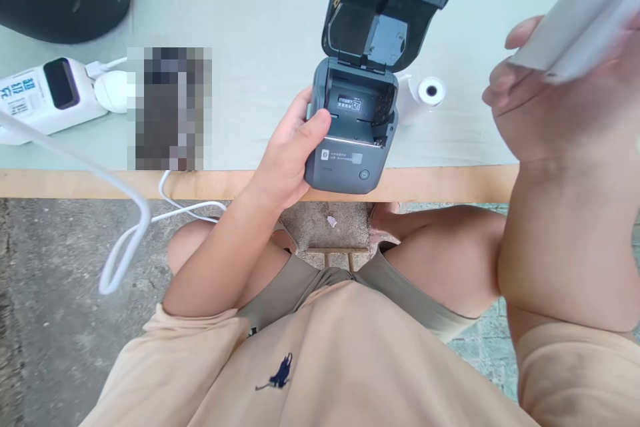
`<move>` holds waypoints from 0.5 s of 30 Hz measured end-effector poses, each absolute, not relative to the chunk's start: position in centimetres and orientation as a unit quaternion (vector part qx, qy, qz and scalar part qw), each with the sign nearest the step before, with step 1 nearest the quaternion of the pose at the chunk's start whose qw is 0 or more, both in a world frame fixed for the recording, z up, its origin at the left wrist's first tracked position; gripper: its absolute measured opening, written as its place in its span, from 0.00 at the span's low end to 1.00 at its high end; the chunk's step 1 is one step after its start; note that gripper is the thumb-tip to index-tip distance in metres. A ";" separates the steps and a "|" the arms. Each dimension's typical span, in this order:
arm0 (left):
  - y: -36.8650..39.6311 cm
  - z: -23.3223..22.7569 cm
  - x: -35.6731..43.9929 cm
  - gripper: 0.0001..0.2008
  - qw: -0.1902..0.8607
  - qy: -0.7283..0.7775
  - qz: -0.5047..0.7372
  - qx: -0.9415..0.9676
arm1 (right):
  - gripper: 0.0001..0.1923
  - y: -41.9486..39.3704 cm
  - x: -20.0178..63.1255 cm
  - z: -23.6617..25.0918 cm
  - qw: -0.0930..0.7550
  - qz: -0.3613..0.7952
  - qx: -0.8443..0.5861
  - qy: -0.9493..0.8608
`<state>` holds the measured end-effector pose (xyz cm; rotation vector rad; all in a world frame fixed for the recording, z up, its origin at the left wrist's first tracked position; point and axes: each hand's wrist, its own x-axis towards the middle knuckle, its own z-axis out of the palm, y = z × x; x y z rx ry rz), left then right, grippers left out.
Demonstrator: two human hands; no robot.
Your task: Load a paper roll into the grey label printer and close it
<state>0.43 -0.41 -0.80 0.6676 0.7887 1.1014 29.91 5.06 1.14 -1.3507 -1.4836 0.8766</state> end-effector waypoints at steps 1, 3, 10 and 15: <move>-0.4 -0.9 0.4 0.11 0.731 0.354 0.499 0.303 | 0.25 5.5 30.5 0.2 0.510 0.327 -0.557 -0.568; -0.3 -0.9 0.4 0.11 0.735 0.343 0.499 0.303 | 0.22 5.8 31.3 -1.4 0.523 0.254 -0.567 -0.584; -0.3 -0.5 0.9 0.09 0.719 0.381 0.500 0.296 | 0.24 5.6 34.0 -4.1 0.390 0.105 -0.654 -0.640; -0.3 -0.4 1.0 0.11 0.722 0.383 0.506 0.276 | 0.33 4.6 33.9 -3.1 0.343 0.077 -0.653 -0.671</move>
